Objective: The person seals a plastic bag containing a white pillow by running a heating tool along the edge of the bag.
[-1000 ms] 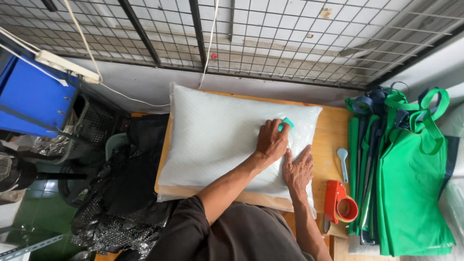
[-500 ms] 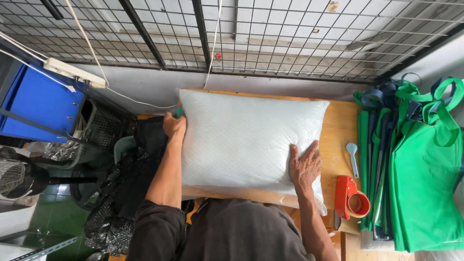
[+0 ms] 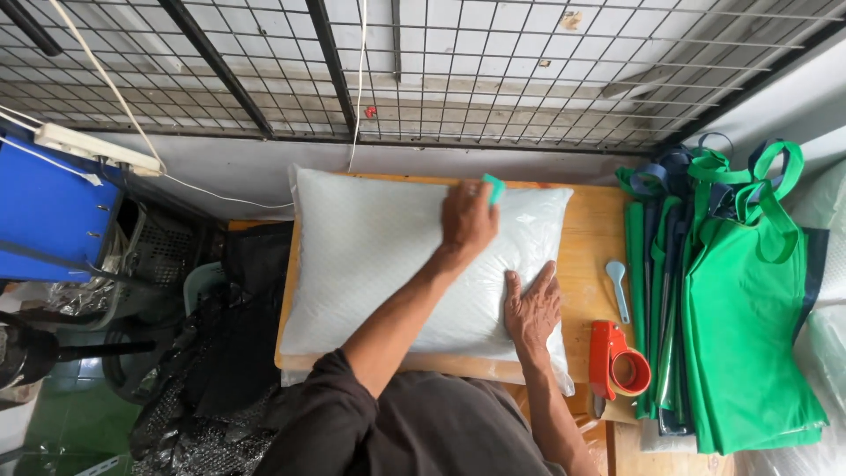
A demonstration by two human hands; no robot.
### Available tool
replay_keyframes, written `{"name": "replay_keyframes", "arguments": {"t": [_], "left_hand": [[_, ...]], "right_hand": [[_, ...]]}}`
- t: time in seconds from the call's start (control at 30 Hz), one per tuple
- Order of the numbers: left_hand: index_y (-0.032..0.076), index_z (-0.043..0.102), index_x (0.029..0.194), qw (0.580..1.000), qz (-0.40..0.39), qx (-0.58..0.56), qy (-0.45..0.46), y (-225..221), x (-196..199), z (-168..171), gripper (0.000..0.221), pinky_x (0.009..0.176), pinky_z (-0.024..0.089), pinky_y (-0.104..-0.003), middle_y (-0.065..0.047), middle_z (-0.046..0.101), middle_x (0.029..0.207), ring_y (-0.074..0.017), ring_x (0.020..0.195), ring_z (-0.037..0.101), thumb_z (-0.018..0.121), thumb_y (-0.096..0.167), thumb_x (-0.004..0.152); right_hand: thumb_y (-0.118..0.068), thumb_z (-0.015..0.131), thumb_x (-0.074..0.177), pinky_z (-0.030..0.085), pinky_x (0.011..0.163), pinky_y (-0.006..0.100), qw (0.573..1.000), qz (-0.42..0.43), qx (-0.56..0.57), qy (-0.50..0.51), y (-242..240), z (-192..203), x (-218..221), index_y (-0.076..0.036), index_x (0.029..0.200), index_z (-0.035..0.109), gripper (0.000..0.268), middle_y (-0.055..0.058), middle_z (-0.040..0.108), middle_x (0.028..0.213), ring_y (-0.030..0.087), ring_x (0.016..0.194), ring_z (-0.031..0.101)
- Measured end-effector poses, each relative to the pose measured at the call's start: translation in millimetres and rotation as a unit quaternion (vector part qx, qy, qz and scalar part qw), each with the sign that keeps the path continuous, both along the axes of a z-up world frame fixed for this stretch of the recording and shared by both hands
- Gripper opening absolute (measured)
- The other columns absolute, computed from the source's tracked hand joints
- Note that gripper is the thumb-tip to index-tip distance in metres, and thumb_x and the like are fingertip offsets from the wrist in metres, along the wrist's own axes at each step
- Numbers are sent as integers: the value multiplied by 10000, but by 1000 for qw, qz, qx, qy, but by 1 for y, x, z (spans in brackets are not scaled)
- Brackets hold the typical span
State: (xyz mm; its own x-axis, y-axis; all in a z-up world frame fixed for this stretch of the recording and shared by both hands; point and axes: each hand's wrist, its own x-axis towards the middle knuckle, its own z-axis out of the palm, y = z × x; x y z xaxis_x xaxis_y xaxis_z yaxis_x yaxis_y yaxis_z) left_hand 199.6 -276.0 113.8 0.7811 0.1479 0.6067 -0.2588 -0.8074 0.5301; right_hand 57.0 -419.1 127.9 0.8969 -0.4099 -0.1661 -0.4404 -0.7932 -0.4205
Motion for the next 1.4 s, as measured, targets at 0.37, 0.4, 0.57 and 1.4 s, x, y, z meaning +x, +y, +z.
{"name": "replay_keyframes", "arguments": {"t": [0.37,0.4,0.57,1.4], "left_hand": [[101,650,1074,947,168,45,269,221,38,-28,314,800,533,-538,-197,637,991,-423,967,641,714,254,807],[105,640,1102,931,202,10,304,254,32,-38,329,824,517,-551,-204,637,1019,-441,1008,642,711,272,827],[114,649,1121,885,296,-38,357,341,13,-82,352,822,525,-553,-199,675,1009,-425,1030,677,688,323,841],[81,787,1048,820,142,132,538,291,91,-5,328,940,534,-528,-201,762,1053,-397,1089,713,648,119,753]], "right_hand": [[-810,310,958,391,1091,572,1000,-3,-2,5,3,-2,9,-157,1660,186,967,265,436,1511,440,1388,451],[-817,315,952,383,1098,571,1000,-2,-4,8,3,-3,8,-160,1660,187,974,261,433,1514,436,1396,445],[-804,357,945,364,1121,575,1000,-22,-10,5,2,-10,6,-175,1658,211,963,254,440,1525,429,1406,440],[-814,322,948,412,1081,560,1000,1,3,-14,-3,-10,-6,-136,1653,219,984,274,448,1505,452,1367,486]]}}
